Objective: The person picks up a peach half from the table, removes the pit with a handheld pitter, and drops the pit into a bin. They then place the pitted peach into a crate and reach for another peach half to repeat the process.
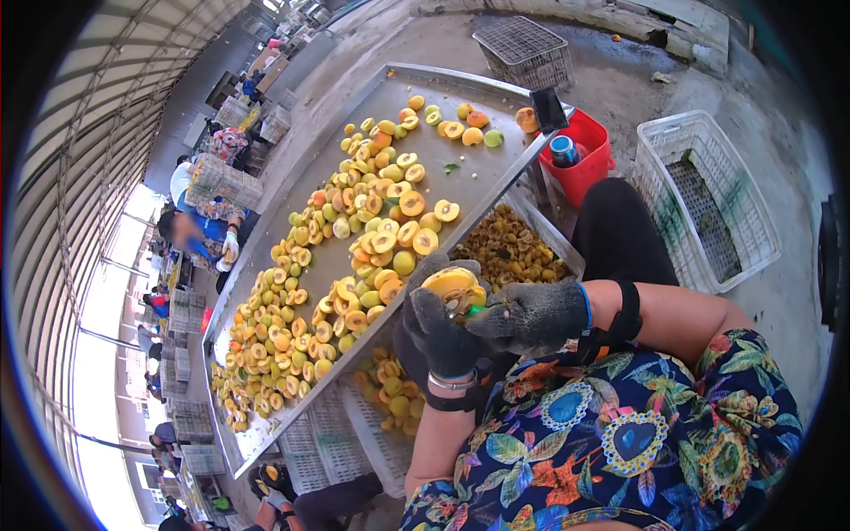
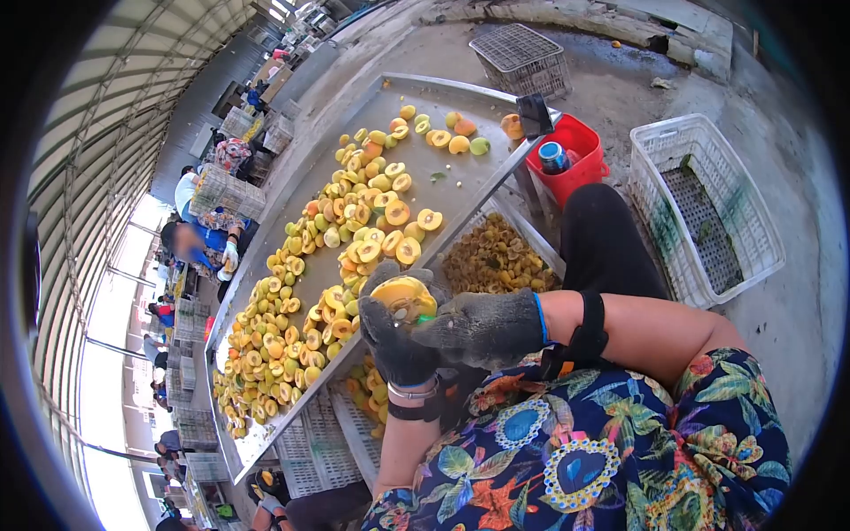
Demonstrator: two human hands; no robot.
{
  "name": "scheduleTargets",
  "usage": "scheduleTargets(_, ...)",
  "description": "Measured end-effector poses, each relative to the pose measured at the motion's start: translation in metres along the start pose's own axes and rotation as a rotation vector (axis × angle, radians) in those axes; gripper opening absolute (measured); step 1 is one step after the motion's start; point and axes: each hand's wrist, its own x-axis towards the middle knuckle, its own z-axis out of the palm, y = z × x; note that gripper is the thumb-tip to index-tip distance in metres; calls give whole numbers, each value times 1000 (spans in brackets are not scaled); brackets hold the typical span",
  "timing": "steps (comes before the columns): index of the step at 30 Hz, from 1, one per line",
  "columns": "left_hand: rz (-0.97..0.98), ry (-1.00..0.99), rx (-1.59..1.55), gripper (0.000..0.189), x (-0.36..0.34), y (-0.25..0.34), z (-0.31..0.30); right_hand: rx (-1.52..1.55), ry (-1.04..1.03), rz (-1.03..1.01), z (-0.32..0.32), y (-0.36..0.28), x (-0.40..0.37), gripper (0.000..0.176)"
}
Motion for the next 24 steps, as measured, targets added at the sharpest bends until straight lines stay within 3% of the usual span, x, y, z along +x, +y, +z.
scheduleTargets(3,-7,-52,125,65,3,-3,0,353,-124,167,-17,4,5,26)
scheduleTargets(6,-94,-113,-85,70,11,1,4,638,-235,278,-18,4,2,36)
scheduleTargets(9,-188,-102,-379,68,13,-13,14,569,-494,64,-20,17,8,51)
scheduleTargets(12,-202,-94,-479,62,18,-7,22,890,-648,212,-26,22,14,56)
scheduleTargets(17,-430,-32,-613,61,24,6,29,857,-524,202,-37,29,25,59)
scheduleTargets(20,-333,104,-246,56,27,-6,22,686,-560,123,-51,38,43,59)
scheduleTargets(21,-195,153,-7,57,29,-15,18,605,-587,85,-55,41,49,59)
scheduleTargets(23,86,232,473,58,31,-30,8,754,-694,219,-60,46,54,59)
scheduleTargets(24,40,194,429,57,33,-28,8,825,-744,280,-63,46,57,60)
